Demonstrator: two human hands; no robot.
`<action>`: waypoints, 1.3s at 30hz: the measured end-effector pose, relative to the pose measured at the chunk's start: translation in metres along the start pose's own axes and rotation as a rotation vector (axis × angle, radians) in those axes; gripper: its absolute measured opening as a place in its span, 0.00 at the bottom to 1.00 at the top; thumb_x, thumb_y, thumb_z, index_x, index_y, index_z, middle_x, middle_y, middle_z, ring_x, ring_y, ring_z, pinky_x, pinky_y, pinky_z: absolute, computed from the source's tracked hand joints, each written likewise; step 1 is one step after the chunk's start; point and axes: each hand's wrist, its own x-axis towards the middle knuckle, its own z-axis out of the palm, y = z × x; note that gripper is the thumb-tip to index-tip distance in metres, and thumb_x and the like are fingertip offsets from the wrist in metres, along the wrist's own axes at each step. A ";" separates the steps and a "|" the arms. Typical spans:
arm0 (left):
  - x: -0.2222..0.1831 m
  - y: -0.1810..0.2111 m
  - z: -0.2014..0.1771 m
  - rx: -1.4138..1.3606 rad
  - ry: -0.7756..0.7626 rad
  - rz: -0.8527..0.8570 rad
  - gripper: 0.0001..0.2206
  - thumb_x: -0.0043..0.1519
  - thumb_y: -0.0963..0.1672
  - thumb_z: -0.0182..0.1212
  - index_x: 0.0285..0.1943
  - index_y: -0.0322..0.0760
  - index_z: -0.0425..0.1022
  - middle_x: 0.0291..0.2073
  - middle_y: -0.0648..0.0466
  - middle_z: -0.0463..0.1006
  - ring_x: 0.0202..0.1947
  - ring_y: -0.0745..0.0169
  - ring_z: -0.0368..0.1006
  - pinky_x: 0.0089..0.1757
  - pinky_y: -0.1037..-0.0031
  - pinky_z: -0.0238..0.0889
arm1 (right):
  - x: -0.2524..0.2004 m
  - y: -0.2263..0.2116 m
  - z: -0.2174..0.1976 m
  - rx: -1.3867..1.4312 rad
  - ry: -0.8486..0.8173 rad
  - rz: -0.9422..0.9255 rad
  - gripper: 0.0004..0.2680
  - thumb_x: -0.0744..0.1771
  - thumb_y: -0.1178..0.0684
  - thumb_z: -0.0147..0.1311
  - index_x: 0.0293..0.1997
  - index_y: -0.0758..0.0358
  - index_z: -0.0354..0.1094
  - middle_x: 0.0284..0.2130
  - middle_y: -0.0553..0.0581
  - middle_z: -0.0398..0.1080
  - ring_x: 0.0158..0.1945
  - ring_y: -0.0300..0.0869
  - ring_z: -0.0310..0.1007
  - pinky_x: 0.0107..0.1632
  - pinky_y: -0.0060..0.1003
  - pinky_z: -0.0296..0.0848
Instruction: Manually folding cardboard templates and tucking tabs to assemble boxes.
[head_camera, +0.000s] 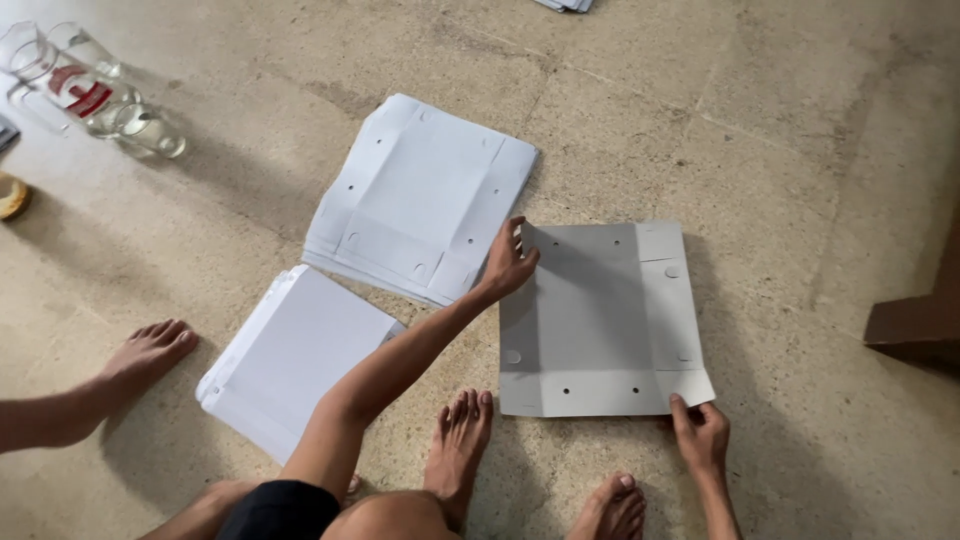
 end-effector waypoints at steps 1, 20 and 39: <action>-0.001 0.003 0.000 -0.004 -0.006 0.005 0.27 0.51 0.37 0.50 0.60 0.25 0.45 0.56 0.34 0.53 0.58 0.36 0.55 0.55 0.55 0.55 | -0.003 -0.002 0.001 -0.003 0.008 0.000 0.11 0.61 0.52 0.51 0.36 0.74 0.68 0.22 0.62 0.69 0.24 0.44 0.63 0.28 0.34 0.62; 0.008 -0.012 0.010 0.036 -0.233 -0.035 0.28 0.54 0.38 0.50 0.63 0.34 0.42 0.60 0.37 0.48 0.57 0.36 0.55 0.50 0.58 0.63 | -0.046 -0.039 0.021 -0.006 0.213 -0.223 0.09 0.58 0.60 0.49 0.37 0.67 0.55 0.21 0.53 0.60 0.21 0.38 0.58 0.25 0.31 0.62; 0.011 -0.024 0.006 -0.030 -0.262 -0.059 0.30 0.56 0.42 0.53 0.66 0.34 0.42 0.63 0.29 0.39 0.58 0.28 0.48 0.56 0.51 0.52 | -0.049 -0.043 0.032 0.039 0.241 -0.363 0.12 0.58 0.61 0.46 0.42 0.71 0.60 0.21 0.67 0.62 0.20 0.55 0.65 0.21 0.47 0.60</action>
